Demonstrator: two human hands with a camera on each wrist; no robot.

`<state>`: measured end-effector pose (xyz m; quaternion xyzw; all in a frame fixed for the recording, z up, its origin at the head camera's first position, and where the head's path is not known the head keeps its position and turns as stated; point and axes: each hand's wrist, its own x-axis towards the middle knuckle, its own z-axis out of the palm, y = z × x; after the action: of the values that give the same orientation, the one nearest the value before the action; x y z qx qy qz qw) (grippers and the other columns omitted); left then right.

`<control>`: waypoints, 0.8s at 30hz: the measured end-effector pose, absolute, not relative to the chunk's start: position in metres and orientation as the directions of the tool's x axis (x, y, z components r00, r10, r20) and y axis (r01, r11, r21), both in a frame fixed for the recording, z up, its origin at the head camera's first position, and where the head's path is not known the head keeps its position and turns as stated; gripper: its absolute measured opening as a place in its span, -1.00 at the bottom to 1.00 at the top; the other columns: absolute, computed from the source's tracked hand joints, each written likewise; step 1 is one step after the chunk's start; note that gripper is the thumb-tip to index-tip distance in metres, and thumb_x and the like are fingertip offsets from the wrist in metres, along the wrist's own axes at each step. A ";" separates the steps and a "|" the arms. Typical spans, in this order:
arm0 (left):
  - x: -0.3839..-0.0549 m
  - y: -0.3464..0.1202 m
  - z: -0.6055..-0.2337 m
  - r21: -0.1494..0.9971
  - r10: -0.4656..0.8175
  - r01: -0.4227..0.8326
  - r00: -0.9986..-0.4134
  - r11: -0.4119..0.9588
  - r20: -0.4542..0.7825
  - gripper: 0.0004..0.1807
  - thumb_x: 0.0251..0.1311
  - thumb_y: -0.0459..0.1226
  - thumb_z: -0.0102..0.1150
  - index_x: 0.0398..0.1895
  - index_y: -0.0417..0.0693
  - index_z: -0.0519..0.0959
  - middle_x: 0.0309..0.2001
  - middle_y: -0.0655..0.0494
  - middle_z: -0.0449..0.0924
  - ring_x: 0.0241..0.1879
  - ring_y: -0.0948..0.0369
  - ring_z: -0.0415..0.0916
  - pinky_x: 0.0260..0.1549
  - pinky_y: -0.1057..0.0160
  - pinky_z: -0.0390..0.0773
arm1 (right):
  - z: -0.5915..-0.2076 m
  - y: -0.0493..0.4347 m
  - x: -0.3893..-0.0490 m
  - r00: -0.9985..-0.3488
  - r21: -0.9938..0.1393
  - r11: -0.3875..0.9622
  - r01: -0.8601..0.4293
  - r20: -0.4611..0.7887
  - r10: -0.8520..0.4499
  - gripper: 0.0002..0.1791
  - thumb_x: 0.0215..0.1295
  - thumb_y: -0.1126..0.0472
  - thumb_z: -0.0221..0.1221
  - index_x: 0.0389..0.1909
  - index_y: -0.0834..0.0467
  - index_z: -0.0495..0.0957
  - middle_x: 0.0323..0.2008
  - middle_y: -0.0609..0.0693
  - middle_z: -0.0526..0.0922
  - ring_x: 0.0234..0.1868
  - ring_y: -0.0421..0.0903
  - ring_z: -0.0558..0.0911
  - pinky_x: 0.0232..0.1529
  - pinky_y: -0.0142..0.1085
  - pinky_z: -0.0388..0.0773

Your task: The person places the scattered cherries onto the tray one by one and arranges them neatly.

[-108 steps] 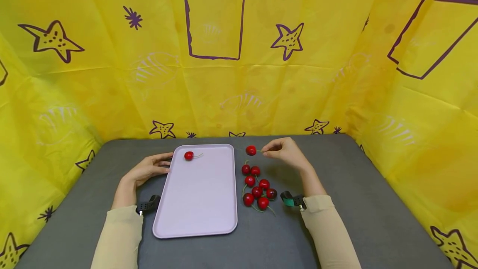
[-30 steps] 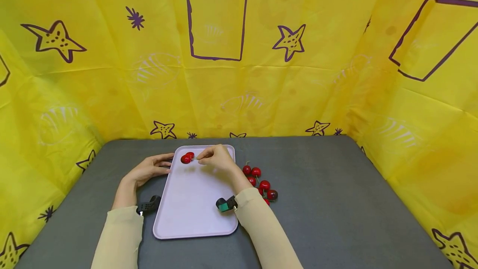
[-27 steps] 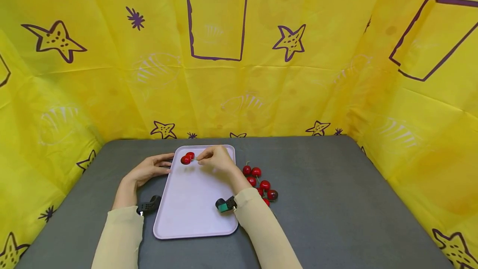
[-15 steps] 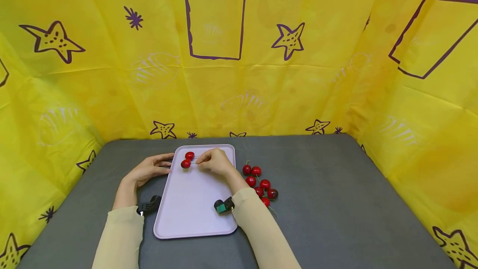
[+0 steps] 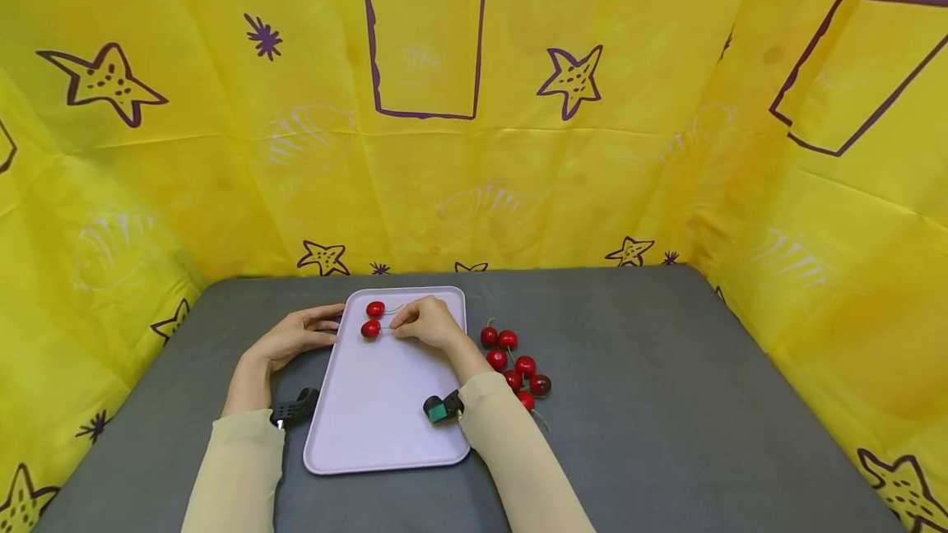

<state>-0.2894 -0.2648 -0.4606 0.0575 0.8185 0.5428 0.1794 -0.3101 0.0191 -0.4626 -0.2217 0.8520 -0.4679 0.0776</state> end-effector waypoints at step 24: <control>-0.289 -0.265 -0.461 0.905 0.285 -0.098 -0.930 0.414 -0.231 -0.18 0.21 -0.21 0.33 0.50 -0.10 0.20 0.35 -0.27 0.39 0.18 0.09 0.47 0.24 0.10 0.56 | -0.463 0.018 -0.309 -0.884 -0.783 0.511 -0.355 0.103 -0.457 -0.92 0.11 0.21 0.42 -0.35 0.07 0.78 -0.34 -0.03 0.81 -0.35 -0.36 0.57 -0.24 -0.53 0.52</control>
<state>-0.2892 -0.2645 -0.4614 0.0571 0.8217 0.5384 0.1780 -0.3095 0.0183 -0.4626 -0.2341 0.8673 -0.4354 0.0583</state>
